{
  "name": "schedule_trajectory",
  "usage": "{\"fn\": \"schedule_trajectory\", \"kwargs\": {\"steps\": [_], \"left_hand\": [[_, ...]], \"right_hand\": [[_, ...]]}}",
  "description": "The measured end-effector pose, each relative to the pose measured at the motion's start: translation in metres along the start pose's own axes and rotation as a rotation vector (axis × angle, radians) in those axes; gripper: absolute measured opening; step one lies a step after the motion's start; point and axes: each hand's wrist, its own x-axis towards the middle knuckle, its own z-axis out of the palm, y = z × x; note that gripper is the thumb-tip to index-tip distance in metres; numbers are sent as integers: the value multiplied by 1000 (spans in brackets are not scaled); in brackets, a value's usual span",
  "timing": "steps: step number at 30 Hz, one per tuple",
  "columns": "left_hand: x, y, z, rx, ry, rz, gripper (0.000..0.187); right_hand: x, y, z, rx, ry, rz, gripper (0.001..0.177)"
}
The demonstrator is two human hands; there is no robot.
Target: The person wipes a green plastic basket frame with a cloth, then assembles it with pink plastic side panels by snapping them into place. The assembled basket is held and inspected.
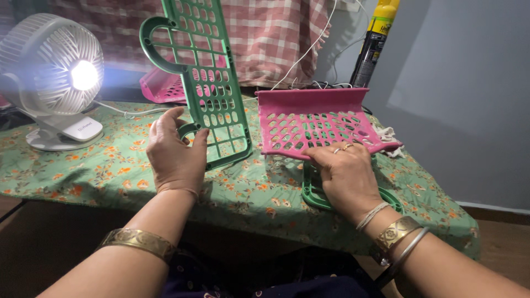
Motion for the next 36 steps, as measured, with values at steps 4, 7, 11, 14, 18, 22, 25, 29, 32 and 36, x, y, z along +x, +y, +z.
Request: {"fn": "schedule_trajectory", "kwargs": {"steps": [4,7,11,14,18,22,25,29,32,36], "left_hand": [[-2,3,-1,0,-3,54,49],[-4,6,-2,21,-12,127,47],[-6,10,-2,-9,-48,179,49],[-7,10,-1,-11,-35,204,52],[-6,3,1,13,-31,168,57],[-3,-7,4,80,0,157,54],[-2,-12,6,99,27,135,45],[-3,-14,7,49,-12,51,40],[-1,-11,6,89,-19,124,35],[-2,-2,3,134,-52,219,37]], "right_hand": [[0,0,-1,20,36,-31,24],[0,2,0,20,40,-44,23],[-1,3,2,8,-13,-9,24],[-2,5,3,6,-30,-9,28],[-2,5,4,66,46,-108,26],[0,4,3,105,-38,-67,22],[1,3,2,135,-31,-98,23],[0,2,2,201,-91,-72,25],[0,2,3,201,-104,-70,27],[-1,3,2,177,-135,-40,27]]}}
